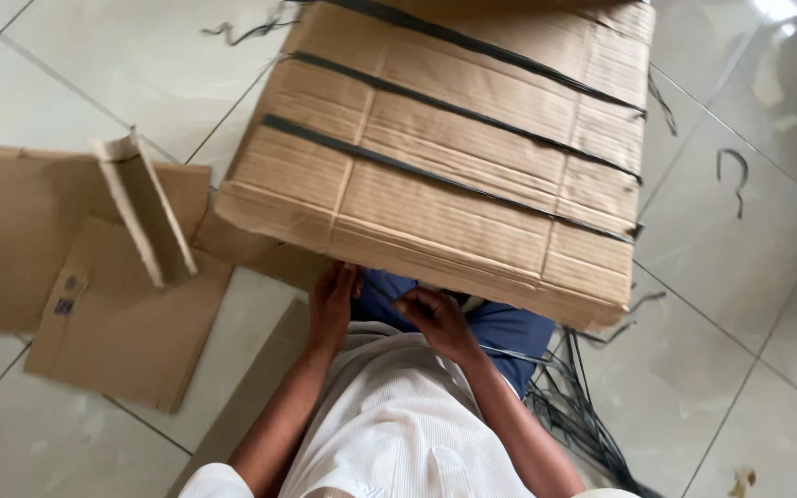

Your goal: Packing a wooden chair with cardboard and plastic straps for protection.

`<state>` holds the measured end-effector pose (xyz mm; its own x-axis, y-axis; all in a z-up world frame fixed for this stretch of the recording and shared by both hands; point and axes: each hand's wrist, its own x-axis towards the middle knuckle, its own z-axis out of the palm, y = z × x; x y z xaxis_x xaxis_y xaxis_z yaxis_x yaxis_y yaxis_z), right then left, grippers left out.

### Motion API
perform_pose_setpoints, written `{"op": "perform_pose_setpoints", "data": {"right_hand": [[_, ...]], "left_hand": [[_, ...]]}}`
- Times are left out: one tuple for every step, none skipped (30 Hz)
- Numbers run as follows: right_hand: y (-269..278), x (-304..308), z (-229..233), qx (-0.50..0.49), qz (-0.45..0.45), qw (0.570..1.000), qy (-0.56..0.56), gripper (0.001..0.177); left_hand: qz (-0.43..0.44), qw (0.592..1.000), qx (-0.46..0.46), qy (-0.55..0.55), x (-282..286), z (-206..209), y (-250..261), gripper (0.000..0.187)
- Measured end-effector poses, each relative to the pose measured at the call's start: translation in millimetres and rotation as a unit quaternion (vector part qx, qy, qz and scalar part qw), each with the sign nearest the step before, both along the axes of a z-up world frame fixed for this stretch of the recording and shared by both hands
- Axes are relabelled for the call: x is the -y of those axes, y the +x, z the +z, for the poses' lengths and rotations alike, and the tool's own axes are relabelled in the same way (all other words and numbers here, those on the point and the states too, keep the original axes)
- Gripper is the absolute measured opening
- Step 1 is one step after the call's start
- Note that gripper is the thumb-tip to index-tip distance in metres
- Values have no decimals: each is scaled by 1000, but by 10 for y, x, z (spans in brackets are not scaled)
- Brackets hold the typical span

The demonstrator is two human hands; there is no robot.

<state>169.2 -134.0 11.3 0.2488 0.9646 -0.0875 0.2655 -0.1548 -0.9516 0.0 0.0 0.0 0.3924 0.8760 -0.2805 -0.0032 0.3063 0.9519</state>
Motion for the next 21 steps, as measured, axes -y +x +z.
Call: {"op": "perform_pose_setpoints", "data": {"right_hand": [[-3,-50,-170,0,12,1000,0,23],[-3,-100,-339,-104,-27,994,-37,22],[-8,-139,-508,-206,-68,973,-75,21],[5,-170,-698,-206,-61,974,-77,21],[28,-219,-887,-280,-131,947,-91,23],[59,-267,-1074,-350,-199,909,-105,27],[64,-370,-1375,-351,-198,909,-104,27],[75,-474,-1676,-291,-221,926,-96,20],[92,-568,-1975,-229,-245,938,-87,18],[-29,-446,-1834,-229,-246,938,-86,18],[-69,-485,-1756,-207,-240,945,-82,19],[18,-614,-1682,-184,-233,952,-78,19],[-76,-572,-1655,-160,-227,958,-72,20],[-73,-608,-1675,-137,-220,963,-66,21],[20,-689,-1705,-113,-214,968,-61,23],[14,-677,-1693,-89,-207,973,-56,24],[21,-696,-1692,-65,-201,976,-50,25],[35,-738,-1697,-41,-194,979,-45,26],[62,-709,-1685,-17,-187,981,-40,27],[76,-713,-1688,7,-180,983,-36,28],[69,-735,-1705,31,-173,984,-32,29]], "left_hand": [[12,1000,0,0,-80,-99,-66,32],[81,997,12,-16,-159,-197,-130,32],[145,989,24,-32,-238,-296,-191,33],[153,987,24,-32,-317,-149,-262,33],[174,984,49,-6,-426,1,-314,29],[194,978,75,20,-531,154,-361,26],[195,978,75,22,-674,67,-408,26],[207,975,71,36,-817,-19,-449,25],[217,972,68,49,-962,-106,-477,24],[216,973,68,50,-1152,-248,-481,24],[186,980,46,60,-1317,-398,-492,26],[156,985,23,71,-1479,-549,-500,30],[153,985,23,71,-1448,-513,-631,30],[165,983,45,67,-1508,-474,-644,28],[177,980,67,64,-1587,-402,-615,27],[189,976,88,60,-1620,-387,-641,26],[201,972,110,56,-1669,-362,-673,25],[212,967,131,52,-1724,-327,-719,24],[224,961,152,47,-1746,-299,-728,23],[235,955,174,42,-1770,-274,-771,22],[246,949,194,36,-1788,-252,-850,22]]}}
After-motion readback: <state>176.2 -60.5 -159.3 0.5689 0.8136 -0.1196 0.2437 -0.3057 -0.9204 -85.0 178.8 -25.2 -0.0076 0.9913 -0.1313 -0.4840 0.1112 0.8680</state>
